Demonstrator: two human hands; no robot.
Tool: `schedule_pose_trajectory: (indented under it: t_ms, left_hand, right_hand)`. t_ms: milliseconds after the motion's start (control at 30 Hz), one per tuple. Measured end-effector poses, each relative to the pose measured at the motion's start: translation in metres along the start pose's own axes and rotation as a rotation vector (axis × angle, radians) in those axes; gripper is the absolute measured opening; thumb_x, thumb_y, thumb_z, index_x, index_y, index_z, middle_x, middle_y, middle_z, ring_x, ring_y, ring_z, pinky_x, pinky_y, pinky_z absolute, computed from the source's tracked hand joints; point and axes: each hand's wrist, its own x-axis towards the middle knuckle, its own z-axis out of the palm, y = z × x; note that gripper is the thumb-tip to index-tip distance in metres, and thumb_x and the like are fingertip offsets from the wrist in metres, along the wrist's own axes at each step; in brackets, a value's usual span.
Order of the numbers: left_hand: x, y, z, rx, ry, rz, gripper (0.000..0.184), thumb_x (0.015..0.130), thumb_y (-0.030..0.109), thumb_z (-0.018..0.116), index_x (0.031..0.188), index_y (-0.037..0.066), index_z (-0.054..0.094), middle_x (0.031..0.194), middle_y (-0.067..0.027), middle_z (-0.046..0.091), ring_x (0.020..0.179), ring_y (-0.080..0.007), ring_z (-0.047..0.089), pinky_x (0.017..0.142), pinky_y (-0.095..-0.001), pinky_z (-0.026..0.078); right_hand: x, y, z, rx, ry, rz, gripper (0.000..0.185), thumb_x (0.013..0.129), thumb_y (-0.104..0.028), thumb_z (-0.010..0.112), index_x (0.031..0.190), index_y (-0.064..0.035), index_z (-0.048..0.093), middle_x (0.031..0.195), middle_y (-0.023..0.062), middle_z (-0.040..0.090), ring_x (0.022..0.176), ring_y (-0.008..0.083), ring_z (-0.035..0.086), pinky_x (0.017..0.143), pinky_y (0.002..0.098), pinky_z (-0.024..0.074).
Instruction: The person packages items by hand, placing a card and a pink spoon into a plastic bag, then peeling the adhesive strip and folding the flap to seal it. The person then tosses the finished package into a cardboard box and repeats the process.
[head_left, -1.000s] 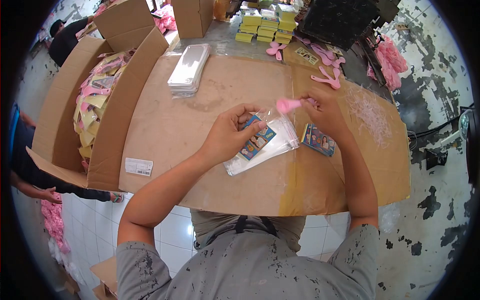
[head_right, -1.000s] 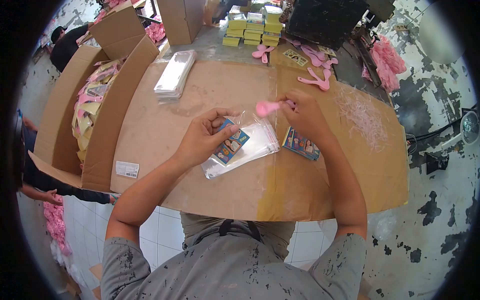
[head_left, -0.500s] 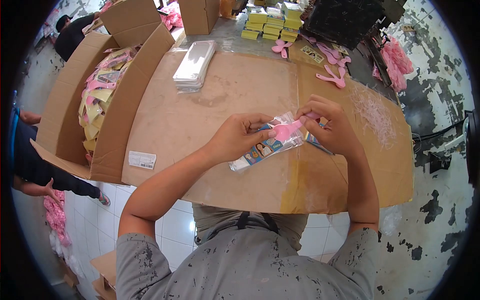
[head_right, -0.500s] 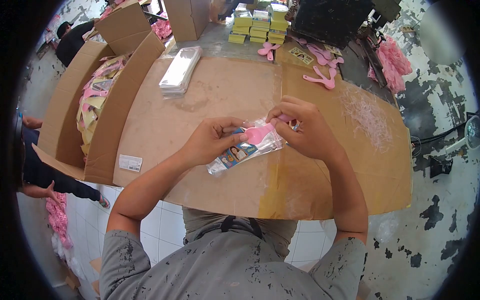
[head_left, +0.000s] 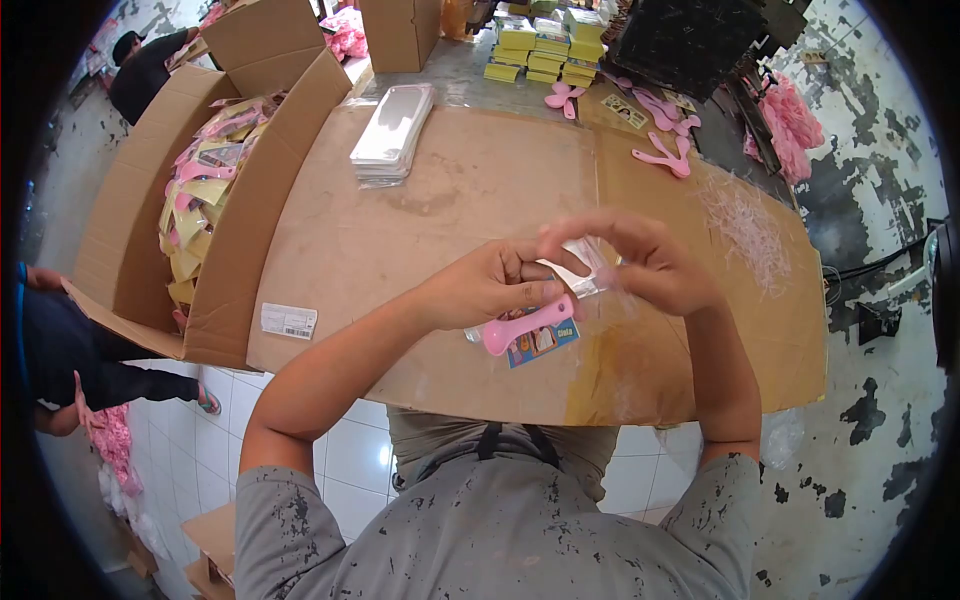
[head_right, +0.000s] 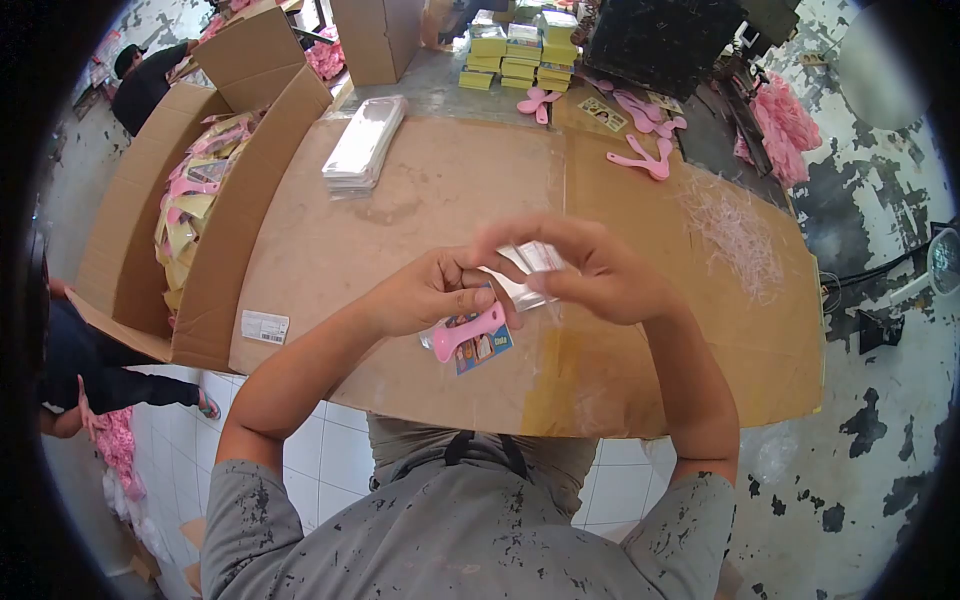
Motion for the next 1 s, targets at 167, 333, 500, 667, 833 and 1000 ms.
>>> schedule_pose_trajectory:
  t_ms: [167,333,500,667,833,1000]
  left_hand:
    - [0.000,-0.003,0.012,0.002,0.133,0.228,0.047,0.103,0.016,0.065,0.146,0.001,0.051,0.138,-0.0107,0.065,0.128,-0.0167,0.061,0.108,-0.0337,0.048]
    - [-0.009,0.011,0.013,0.333,0.173,0.346,0.057,0.090,-0.001,0.062,0.146,-0.001,0.051,0.151,-0.0137,0.055,0.142,-0.0251,0.052,0.119,-0.0399,0.038]
    - [-0.004,0.008,0.029,0.600,0.333,0.489,0.041,0.099,0.006,0.064,0.140,0.000,0.058,0.131,-0.0143,0.070,0.124,-0.0229,0.067,0.105,-0.0354,0.052]
    - [-0.002,0.007,0.031,0.450,0.390,0.395,0.034,0.103,0.008,0.062,0.136,-0.001,0.061,0.106,-0.0115,0.077,0.100,-0.0118,0.072,0.087,-0.0281,0.056]
    - [-0.005,0.010,0.033,0.389,0.437,0.302,0.036,0.104,0.006,0.061,0.138,-0.002,0.059,0.097,-0.0100,0.079,0.088,-0.0057,0.069,0.078,-0.0250,0.055]
    - [-0.008,0.004,0.033,0.655,0.462,0.344,0.042,0.102,0.003,0.063,0.142,-0.005,0.055,0.093,-0.0122,0.079,0.085,-0.0085,0.072,0.076,-0.0261,0.058]
  right_hand:
    - [0.003,-0.031,0.010,-0.148,0.109,-0.084,0.009,0.092,-0.003,0.072,0.101,-0.0016,0.072,0.099,0.0084,0.071,0.102,0.0204,0.067,0.091,0.0356,0.0515]
    - [0.001,-0.052,0.016,-0.372,0.447,0.145,0.009,0.092,-0.004,0.072,0.101,-0.0020,0.072,0.087,0.0017,0.071,0.079,0.0072,0.064,0.067,0.0242,0.0483]
    - [-0.002,-0.044,0.032,-0.302,0.555,0.198,0.008,0.092,-0.005,0.073,0.099,-0.0019,0.071,0.084,-0.0004,0.070,0.074,0.0039,0.060,0.063,0.0215,0.0455]
    - [-0.004,-0.032,0.034,-0.300,0.611,0.147,0.007,0.092,-0.004,0.073,0.097,-0.0026,0.069,0.091,0.0006,0.069,0.079,0.0056,0.062,0.066,0.0225,0.0473]
    - [0.005,-0.028,0.033,-0.888,0.804,-0.178,0.014,0.085,-0.002,0.076,0.097,-0.0053,0.069,0.099,0.0045,0.067,0.092,0.0179,0.066,0.076,0.0297,0.0494]
    - [0.012,-0.023,0.045,-1.436,0.499,-0.280,0.023,0.075,-0.009,0.079,0.095,-0.0054,0.068,0.099,0.0046,0.065,0.102,0.0236,0.063,0.087,0.0379,0.0469]
